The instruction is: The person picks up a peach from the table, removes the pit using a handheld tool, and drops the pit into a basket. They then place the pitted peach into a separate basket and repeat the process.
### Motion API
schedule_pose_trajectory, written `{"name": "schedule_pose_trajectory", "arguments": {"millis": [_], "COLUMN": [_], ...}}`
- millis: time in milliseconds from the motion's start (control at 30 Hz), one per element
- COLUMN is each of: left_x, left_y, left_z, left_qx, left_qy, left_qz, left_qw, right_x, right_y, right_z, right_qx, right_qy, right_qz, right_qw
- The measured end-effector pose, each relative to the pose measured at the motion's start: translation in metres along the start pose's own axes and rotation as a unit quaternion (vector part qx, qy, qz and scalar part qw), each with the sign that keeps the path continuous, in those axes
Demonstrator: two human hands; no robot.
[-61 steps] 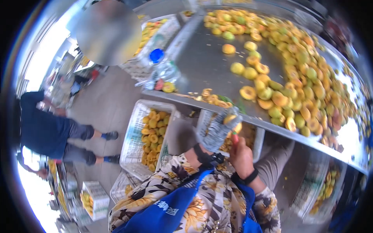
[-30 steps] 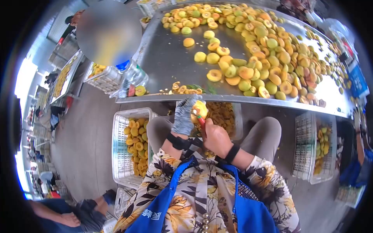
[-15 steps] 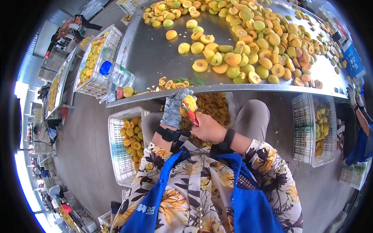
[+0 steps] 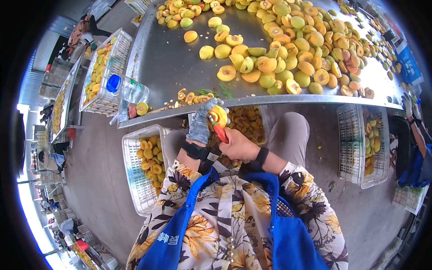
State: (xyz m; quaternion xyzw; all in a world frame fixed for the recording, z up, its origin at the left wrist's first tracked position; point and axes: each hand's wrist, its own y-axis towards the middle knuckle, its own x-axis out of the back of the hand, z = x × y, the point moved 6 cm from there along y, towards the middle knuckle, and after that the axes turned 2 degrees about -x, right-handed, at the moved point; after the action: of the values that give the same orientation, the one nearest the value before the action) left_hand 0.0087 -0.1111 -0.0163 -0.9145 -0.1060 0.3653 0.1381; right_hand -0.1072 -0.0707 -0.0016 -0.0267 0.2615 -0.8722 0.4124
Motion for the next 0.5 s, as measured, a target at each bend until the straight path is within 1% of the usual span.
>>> {"name": "schedule_pose_trajectory", "arguments": {"millis": [33, 67, 100, 133, 167, 200, 233, 267, 300, 333, 367, 400, 433, 500], "left_x": [-0.001, 0.000, 0.002, 0.004, 0.005, 0.003, 0.001, 0.002, 0.006, 0.010, 0.018, 0.020, 0.029, 0.027], "left_y": [0.001, 0.004, 0.006, 0.007, 0.007, 0.007, 0.007, 0.009, 0.012, 0.016, 0.021, 0.029, 0.028, 0.009], "left_z": [0.000, 0.001, -0.003, -0.006, -0.005, -0.006, -0.008, -0.006, -0.002, 0.002, 0.006, 0.005, 0.003, -0.015], "left_qx": [0.003, 0.005, -0.039, -0.083, -0.082, -0.093, -0.104, -0.105, -0.089, -0.073, -0.058, -0.058, -0.062, -0.013], "left_qy": [0.000, -0.001, 0.063, 0.126, 0.125, 0.120, 0.115, 0.114, 0.079, 0.043, 0.007, -0.022, -0.022, 0.005], "left_qz": [0.009, 0.009, 0.010, 0.012, 0.011, 0.012, 0.013, 0.012, -0.013, -0.039, -0.064, -0.041, -0.044, -0.085], "left_qw": [1.000, 1.000, 0.997, 0.989, 0.989, 0.988, 0.988, 0.988, 0.993, 0.996, 0.996, 0.997, 0.997, 0.996], "right_x": [0.001, -0.002, -0.005, -0.005, -0.010, -0.015, -0.014, -0.014, -0.016, -0.016, -0.014, -0.012, -0.007, 0.007], "right_y": [0.001, 0.000, -0.001, -0.003, -0.005, -0.007, -0.006, -0.003, -0.002, -0.002, -0.002, -0.001, -0.007, -0.009], "right_z": [-0.001, 0.000, 0.001, 0.002, 0.004, 0.007, 0.005, 0.004, 0.003, 0.002, 0.004, 0.010, 0.018, 0.028], "right_qx": [-0.001, -0.015, -0.030, -0.033, -0.060, -0.085, -0.084, -0.075, -0.065, -0.066, -0.043, -0.020, 0.016, 0.038], "right_qy": [0.001, 0.049, 0.096, 0.097, 0.201, 0.301, 0.300, 0.348, 0.395, 0.395, 0.403, 0.408, 0.432, 0.420], "right_qz": [-0.001, 0.024, 0.050, 0.051, 0.104, 0.155, 0.155, 0.172, 0.188, 0.188, 0.183, 0.179, 0.192, 0.159], "right_qw": [1.000, 0.998, 0.994, 0.993, 0.972, 0.937, 0.937, 0.918, 0.897, 0.897, 0.896, 0.895, 0.881, 0.893]}}
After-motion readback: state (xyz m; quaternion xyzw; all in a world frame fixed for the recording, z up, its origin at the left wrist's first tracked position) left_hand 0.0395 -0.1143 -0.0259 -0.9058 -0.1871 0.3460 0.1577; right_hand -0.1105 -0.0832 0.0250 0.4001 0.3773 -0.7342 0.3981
